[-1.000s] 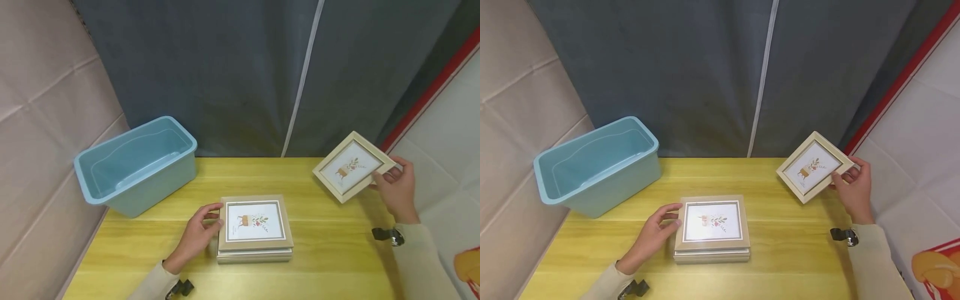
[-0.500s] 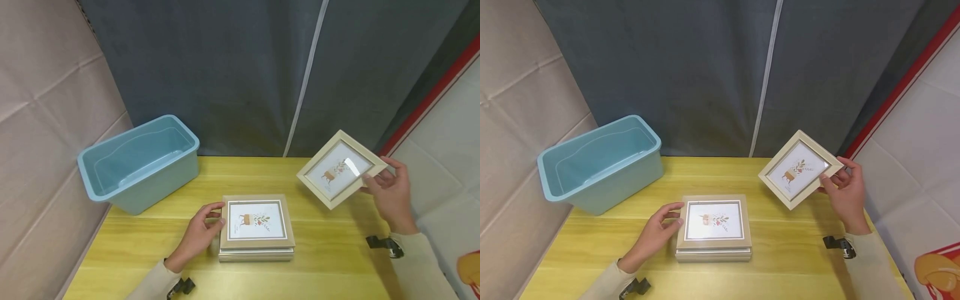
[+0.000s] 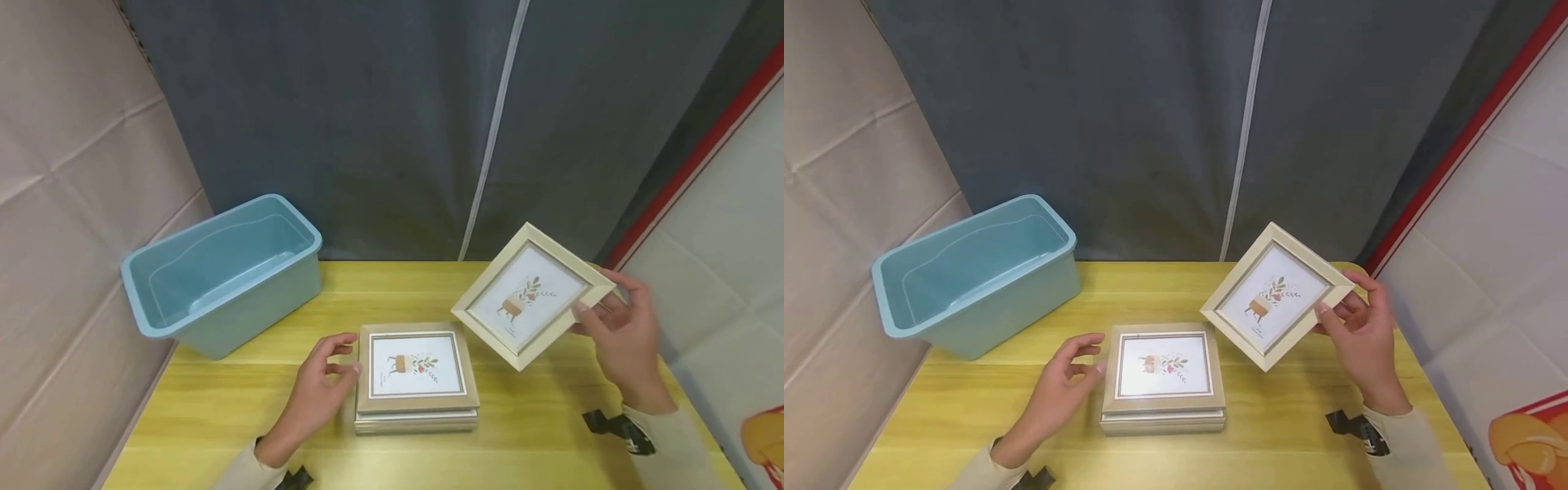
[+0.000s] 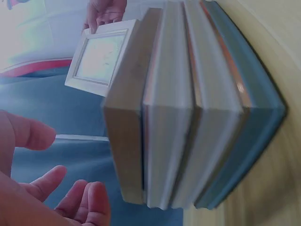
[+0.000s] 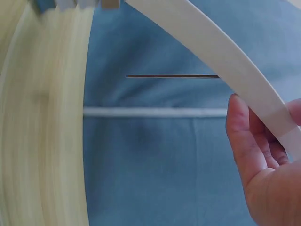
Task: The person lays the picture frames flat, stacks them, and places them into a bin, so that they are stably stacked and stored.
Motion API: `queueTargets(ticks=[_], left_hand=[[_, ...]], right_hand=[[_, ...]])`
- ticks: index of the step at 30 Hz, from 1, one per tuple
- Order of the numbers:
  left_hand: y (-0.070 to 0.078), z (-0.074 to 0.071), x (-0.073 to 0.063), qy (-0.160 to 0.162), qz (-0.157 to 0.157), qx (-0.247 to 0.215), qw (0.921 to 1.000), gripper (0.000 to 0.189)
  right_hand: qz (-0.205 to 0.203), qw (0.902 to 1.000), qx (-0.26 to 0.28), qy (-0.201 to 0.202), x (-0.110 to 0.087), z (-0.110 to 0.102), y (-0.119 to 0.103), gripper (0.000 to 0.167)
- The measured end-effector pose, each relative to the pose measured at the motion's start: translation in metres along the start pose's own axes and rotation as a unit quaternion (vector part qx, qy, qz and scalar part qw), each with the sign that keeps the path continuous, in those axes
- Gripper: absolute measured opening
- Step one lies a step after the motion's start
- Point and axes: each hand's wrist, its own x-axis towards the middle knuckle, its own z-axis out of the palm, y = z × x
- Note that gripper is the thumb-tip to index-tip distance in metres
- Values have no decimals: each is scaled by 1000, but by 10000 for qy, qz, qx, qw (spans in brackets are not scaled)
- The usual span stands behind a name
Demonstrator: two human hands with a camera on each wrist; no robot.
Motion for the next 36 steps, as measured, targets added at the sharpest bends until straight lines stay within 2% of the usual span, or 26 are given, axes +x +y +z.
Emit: queueTargets(ticks=[5, 13, 18, 22, 25, 28, 33, 36], left_hand=[[13, 6, 1, -252, 489, -59, 9985, 47], [25, 19, 10, -621, 959, -77, 9934, 50], [29, 24, 21, -972, 1239, -357, 9869, 56], [30, 27, 30, -1279, 1478, -597, 9789, 62], [29, 28, 35, -1675, 1537, -893, 9697, 66], [25, 28, 37, -2183, 1395, -1284, 9573, 67], [19, 29, 38, -2890, 1317, -1797, 9310, 65], [18, 29, 38, -3094, 1281, -1873, 9235, 60]], right_hand=[[-148, 9988, -69, -465, -9, 15, -3, 65], [-218, 9934, -262, -1096, -19, 40, -1, 67], [-316, 9856, 34, -1662, -21, 57, 7, 67], [-158, 9809, -65, -1939, -25, 70, 11, 63], [59, 9778, -227, -2083, -30, 79, 12, 63], [174, 9734, -140, -2280, -35, 86, 14, 63], [33, 9654, 158, -2604, -37, 92, 19, 63], [-38, 9619, 267, -2720, -36, 94, 20, 62]])
